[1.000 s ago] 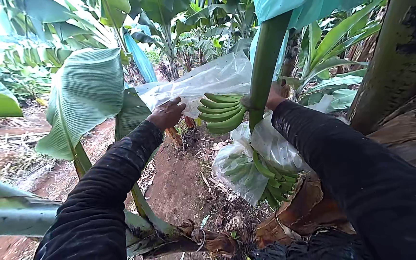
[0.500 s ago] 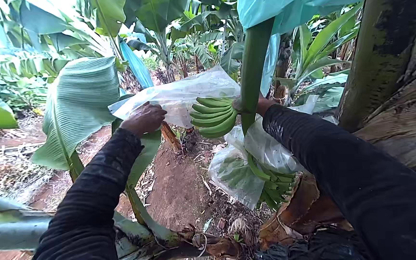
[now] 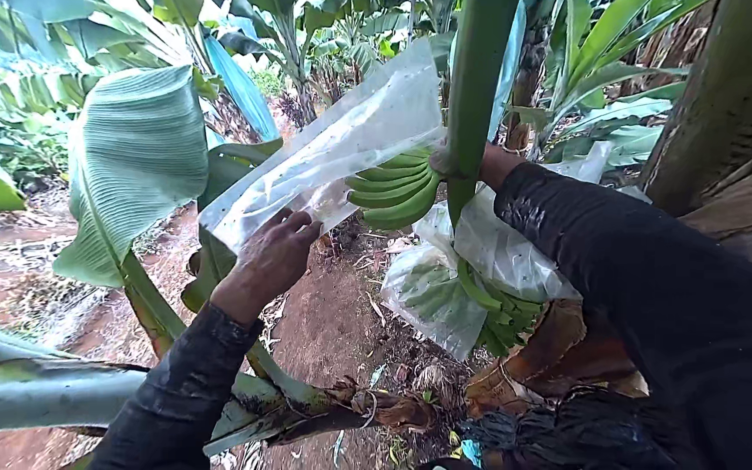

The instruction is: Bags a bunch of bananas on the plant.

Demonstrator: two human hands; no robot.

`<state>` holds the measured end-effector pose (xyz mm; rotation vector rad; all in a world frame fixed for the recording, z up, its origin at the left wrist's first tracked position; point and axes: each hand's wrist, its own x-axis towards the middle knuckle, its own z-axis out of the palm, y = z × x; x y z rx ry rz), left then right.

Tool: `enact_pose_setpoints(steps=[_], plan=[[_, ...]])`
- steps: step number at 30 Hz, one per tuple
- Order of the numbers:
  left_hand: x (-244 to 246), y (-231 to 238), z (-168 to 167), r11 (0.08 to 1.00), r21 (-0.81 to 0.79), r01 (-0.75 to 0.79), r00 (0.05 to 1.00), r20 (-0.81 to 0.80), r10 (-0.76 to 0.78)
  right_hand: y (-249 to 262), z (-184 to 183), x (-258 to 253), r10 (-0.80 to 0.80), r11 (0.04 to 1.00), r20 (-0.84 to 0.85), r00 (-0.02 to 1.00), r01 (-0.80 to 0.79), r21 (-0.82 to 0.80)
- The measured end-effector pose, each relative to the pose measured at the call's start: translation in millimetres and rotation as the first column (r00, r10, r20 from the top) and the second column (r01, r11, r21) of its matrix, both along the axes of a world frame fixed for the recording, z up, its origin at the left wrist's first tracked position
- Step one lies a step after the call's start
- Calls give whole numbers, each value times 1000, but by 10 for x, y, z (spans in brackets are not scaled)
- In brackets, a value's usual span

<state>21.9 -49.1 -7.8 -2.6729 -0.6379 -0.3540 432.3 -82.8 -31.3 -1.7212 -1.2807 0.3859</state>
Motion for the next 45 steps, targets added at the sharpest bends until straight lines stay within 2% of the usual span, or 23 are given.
enact_pose_setpoints(steps=[2, 4, 6, 7, 8, 9, 10, 12, 14, 17, 19, 21, 23, 26, 29, 31, 36, 38, 41, 43, 45], plan=[[172, 143, 19, 999, -34, -4, 998, 59, 6, -145, 102, -144, -185, 981, 51, 981, 188, -53], [371, 346, 49, 994, -67, -83, 992, 95, 89, -150, 136, -133, -301, 947, 117, 947, 310, -77], [565, 570, 87, 978, -85, -188, 977, 80, 195, -100, 158, -110, -378, 924, -51, 924, 380, 44], [650, 667, 116, 966, -85, -245, 967, 47, 249, -74, 185, -115, -382, 900, -273, 883, 423, 109], [722, 749, 142, 957, -69, -283, 959, 17, 285, -65, 225, -124, -330, 877, -492, 806, 455, 156], [774, 817, 171, 955, -57, -292, 956, -1, 292, -67, 253, -115, -279, 857, -614, 738, 479, 187], [801, 864, 205, 959, -50, -279, 960, 4, 279, -75, 261, -86, -249, 849, -658, 711, 487, 204], [774, 891, 274, 972, -33, -233, 971, 45, 234, -86, 232, -33, -231, 850, -659, 716, 478, 221], [661, 806, 324, 982, -2, -191, 981, 20, 191, -65, 183, -17, -232, 858, -642, 730, 465, 219], [416, 518, 204, 999, -6, -35, 997, -71, 34, -43, 101, -2, -300, 894, -598, 743, 438, 95], [210, 290, 169, 998, -20, 64, 994, -92, -66, -4, 17, 34, -296, 928, -524, 798, 370, 40], [-29, 144, 219, 997, 3, 75, 992, -99, -75, -3, -36, 17, -152, 978, -411, 899, 196, 66], [-226, 67, 263, 998, 29, 55, 996, -70, -53, -55, -16, -90, 4, 997, -344, 939, 25, 78], [-316, 16, 279, 999, 42, 27, 999, -21, -27, -222, 128, -269, 111, 993, -465, 878, -84, 78], [-233, -28, 244, 998, 56, 27, 1000, -3, -26, -263, 53, -284, 224, 971, -475, 851, -154, 181], [-141, -53, 237, 998, 60, 3, 1000, 14, -4, -356, 129, -354, 213, 976, -530, 821, -160, 145], [246, 89, 114, 966, -34, -258, 964, -74, 255, -430, 175, -423, 161, 987, -626, 763, -132, 92], [430, 204, -66, 972, -38, -230, 971, -68, 227, -439, 123, -434, 105, 993, -622, 776, -53, 102], [622, 388, -326, 999, -28, -47, 999, 12, 47, -386, 14, -385, 133, 986, -620, 773, -36, 165], [667, 530, -292, 996, -73, 43, 989, 143, -32, -330, -34, -346, 146, 981, -649, 747, -27, 190], [614, 723, -51, 996, -69, -48, 964, 257, 64, -287, -39, -328, 134, 979, -657, 742, 2, 202]])
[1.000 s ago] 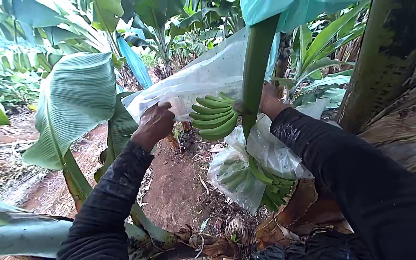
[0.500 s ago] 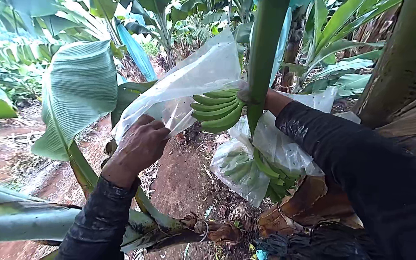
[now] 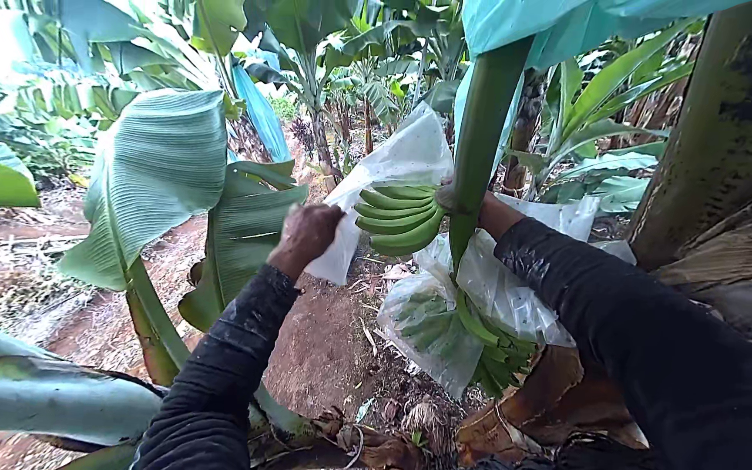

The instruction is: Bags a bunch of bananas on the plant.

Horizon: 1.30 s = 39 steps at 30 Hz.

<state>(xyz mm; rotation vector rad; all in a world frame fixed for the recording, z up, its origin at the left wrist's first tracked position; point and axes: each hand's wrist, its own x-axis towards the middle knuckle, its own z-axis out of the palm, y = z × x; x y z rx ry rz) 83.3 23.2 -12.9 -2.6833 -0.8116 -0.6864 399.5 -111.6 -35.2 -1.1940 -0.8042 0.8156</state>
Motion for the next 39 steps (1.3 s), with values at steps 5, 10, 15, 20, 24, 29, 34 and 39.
enact_pose_setpoints(steps=[5, 10, 15, 20, 24, 29, 34, 39], plan=[[-277, 573, 515, 980, 169, -108, 990, 110, 90, 31, -32, 12, -117, 990, 229, 966, 131, -47], [-468, 344, 364, 949, 288, 125, 991, 9, -133, 227, -152, 194, -180, 968, 330, 927, 226, -107], [-891, -153, 22, 930, 294, 219, 975, -40, -217, -190, 225, -121, 20, 989, 91, 996, -7, -147], [-986, -424, -141, 926, 278, 255, 963, 10, -269, -187, 192, -197, 203, 979, 215, 955, -192, -67], [-775, -768, -117, 933, 263, 245, 969, -42, -242, -178, 182, -203, 156, 986, 98, 983, -149, -75], [-362, -671, -178, 956, -102, -276, 948, -195, 253, -259, 165, -237, 160, 979, 193, 968, -131, -154], [291, -417, -395, 959, -262, -108, 993, 7, 114, -222, 3, -149, 102, 973, -116, 988, -123, -196], [547, -291, -425, 921, -304, 243, 957, 232, -176, -231, -13, -134, 108, 968, -106, 989, -128, -215]])
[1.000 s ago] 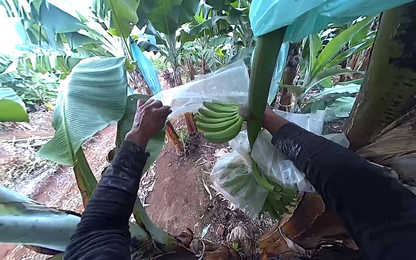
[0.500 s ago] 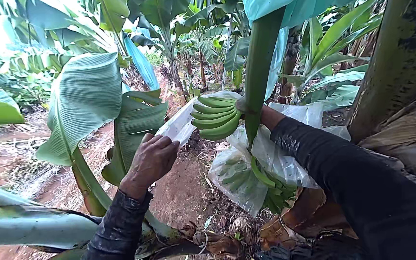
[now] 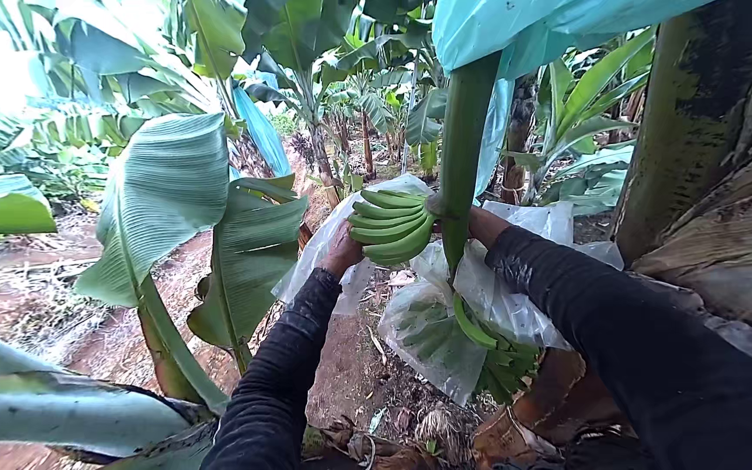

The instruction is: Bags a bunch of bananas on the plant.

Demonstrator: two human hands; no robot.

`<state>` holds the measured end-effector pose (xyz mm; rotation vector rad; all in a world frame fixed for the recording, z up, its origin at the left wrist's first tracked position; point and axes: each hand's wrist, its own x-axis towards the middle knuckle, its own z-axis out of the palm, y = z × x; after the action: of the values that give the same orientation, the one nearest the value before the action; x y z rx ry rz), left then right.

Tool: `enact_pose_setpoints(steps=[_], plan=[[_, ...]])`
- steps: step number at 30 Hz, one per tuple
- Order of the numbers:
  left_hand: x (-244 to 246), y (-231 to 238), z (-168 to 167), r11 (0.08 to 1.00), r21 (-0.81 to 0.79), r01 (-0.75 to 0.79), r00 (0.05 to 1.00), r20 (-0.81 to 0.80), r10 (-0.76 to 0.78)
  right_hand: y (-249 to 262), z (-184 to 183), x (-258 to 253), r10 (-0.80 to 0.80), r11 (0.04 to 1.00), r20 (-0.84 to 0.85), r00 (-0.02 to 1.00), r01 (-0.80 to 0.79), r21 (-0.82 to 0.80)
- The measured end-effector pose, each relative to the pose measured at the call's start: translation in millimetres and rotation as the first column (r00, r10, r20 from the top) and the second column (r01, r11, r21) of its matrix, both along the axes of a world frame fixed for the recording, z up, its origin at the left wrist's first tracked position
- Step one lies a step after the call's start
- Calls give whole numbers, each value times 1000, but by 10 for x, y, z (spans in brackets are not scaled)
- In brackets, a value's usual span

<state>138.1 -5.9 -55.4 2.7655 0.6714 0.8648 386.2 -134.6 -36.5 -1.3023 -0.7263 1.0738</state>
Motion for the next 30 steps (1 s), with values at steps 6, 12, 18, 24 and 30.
enact_pose_setpoints(steps=[6, 12, 18, 24, 30], plan=[[300, 109, -447, 909, -385, -163, 987, -78, 144, -30, 12, 23, 34, 999, 18, 999, -35, 30], [491, 187, -828, 890, -419, -182, 967, 90, 240, 47, -96, 92, 58, 991, 83, 995, -68, 118], [408, 700, 2, 920, -390, 46, 903, 411, 129, 20, -21, 41, 39, 990, 140, 989, -58, 132], [244, 796, 624, 989, -145, -33, 989, -149, 11, 164, -140, 152, -12, 977, 68, 998, -3, 214], [-252, 69, 499, 996, 48, -76, 969, -231, 85, 243, -226, 292, 5, 948, 119, 993, -43, 315]])
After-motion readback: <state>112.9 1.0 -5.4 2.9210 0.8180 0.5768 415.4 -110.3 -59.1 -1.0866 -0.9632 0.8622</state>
